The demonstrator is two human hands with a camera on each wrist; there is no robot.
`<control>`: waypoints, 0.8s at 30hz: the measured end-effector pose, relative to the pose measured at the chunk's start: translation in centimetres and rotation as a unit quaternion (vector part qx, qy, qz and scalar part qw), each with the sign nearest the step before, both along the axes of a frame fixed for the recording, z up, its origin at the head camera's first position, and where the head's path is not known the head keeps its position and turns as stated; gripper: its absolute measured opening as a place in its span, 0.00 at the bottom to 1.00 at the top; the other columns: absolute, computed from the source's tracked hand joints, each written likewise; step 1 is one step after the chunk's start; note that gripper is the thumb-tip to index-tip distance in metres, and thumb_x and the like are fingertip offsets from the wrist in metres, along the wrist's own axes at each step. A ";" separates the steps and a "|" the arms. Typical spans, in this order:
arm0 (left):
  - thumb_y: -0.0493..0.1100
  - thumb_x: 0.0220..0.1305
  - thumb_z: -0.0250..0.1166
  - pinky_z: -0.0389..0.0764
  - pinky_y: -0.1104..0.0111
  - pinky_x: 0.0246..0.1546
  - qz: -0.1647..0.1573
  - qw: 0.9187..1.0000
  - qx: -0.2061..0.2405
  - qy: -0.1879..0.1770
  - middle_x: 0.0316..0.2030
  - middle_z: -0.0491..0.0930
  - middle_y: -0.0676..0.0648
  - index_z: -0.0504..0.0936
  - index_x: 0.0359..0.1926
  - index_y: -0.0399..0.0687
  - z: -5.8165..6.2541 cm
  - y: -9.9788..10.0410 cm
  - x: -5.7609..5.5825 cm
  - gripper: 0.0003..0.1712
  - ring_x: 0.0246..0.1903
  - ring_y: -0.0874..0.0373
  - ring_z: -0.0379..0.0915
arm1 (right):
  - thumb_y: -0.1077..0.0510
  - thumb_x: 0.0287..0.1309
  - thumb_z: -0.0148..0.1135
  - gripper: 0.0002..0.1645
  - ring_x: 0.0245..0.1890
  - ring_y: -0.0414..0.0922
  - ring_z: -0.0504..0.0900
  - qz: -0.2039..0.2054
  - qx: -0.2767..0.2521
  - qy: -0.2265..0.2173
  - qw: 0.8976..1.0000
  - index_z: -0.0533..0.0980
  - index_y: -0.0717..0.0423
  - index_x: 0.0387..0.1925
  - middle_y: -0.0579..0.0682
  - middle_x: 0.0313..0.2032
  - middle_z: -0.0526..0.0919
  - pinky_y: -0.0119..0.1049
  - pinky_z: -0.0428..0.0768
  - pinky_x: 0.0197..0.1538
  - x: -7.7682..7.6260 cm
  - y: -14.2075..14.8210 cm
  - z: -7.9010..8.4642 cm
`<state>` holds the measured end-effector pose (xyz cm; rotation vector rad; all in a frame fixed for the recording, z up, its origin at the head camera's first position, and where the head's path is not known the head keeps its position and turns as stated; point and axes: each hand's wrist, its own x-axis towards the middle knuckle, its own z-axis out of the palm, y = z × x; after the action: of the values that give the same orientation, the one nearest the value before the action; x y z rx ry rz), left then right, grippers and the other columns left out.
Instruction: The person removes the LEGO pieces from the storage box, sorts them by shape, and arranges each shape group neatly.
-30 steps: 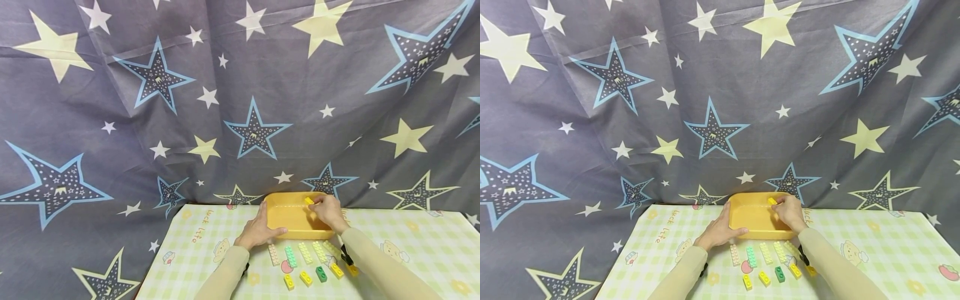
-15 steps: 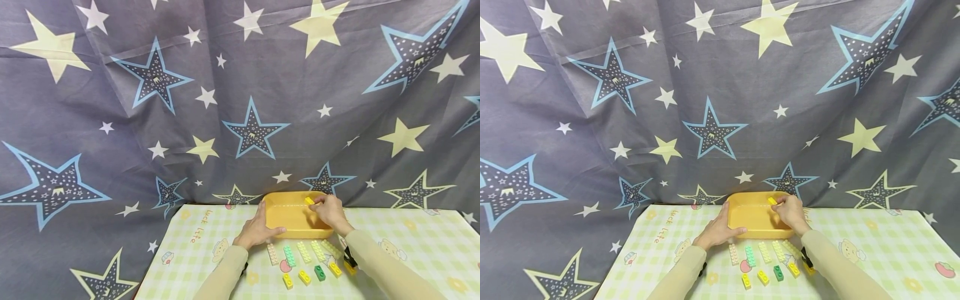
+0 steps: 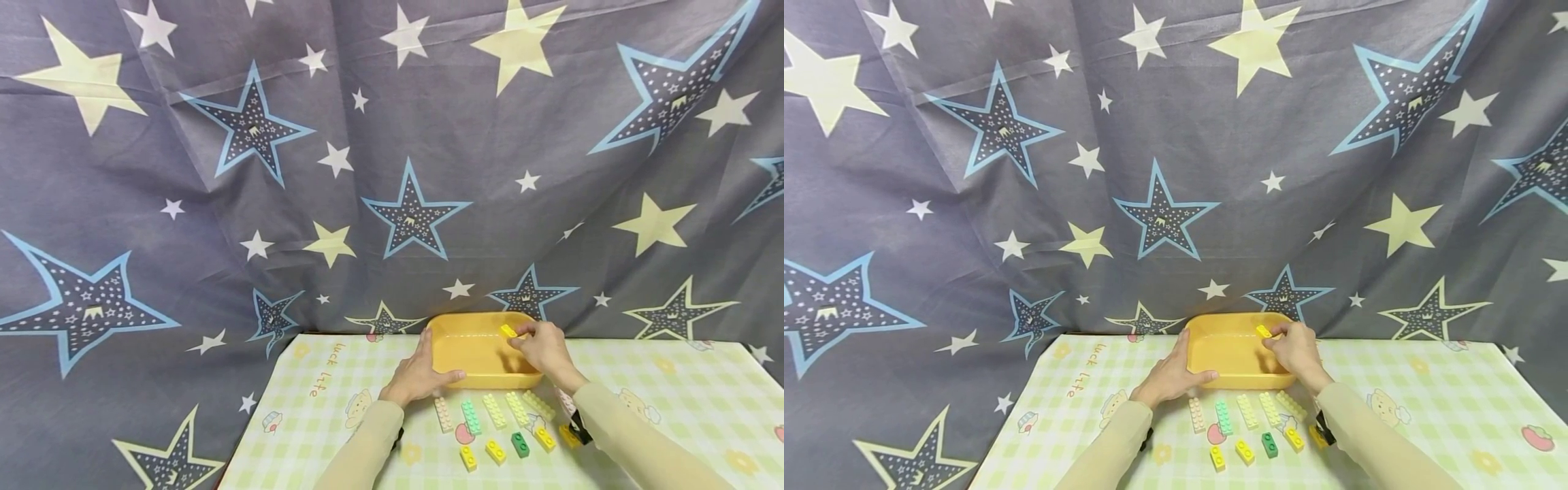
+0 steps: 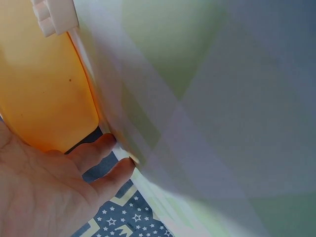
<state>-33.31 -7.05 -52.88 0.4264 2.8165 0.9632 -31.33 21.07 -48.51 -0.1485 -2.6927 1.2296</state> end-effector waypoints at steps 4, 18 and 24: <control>0.78 0.61 0.72 0.72 0.38 0.77 -0.003 1.000 0.000 -0.002 0.91 0.42 0.44 0.38 0.90 0.49 0.1 -0.1 0.0 0.76 0.78 0.27 0.66 | 0.58 0.65 0.74 0.17 0.36 0.48 0.82 -0.001 -0.010 -0.003 1.000 0.87 0.69 0.48 0.68 0.49 0.90 0.31 0.75 0.32 0.6 0.2 0.2; 0.78 0.61 0.73 0.72 0.40 0.78 -0.004 1.000 0.003 -0.002 0.91 0.41 0.43 0.37 0.90 0.48 0.1 0.0 -0.1 0.77 0.78 0.28 0.66 | 0.57 0.66 0.73 0.19 0.34 0.46 0.79 -0.009 -0.028 -0.023 0.999 0.87 0.69 0.50 0.64 0.46 0.90 0.32 0.75 0.32 3.0 1.4 0.6; 0.79 0.61 0.72 0.71 0.40 0.78 -0.004 1.000 -0.002 -0.003 0.91 0.41 0.44 0.37 0.90 0.49 -0.2 -0.1 -0.1 0.77 0.80 0.30 0.65 | 0.58 0.66 0.72 0.19 0.37 0.48 0.80 -0.018 -0.033 -0.032 0.999 0.86 0.69 0.51 0.64 0.46 0.89 0.33 0.77 0.34 4.1 1.8 0.7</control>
<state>-33.45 -7.11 -53.10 0.4325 2.8101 0.9548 -27.25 22.86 -47.83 -0.2476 -2.6921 1.3247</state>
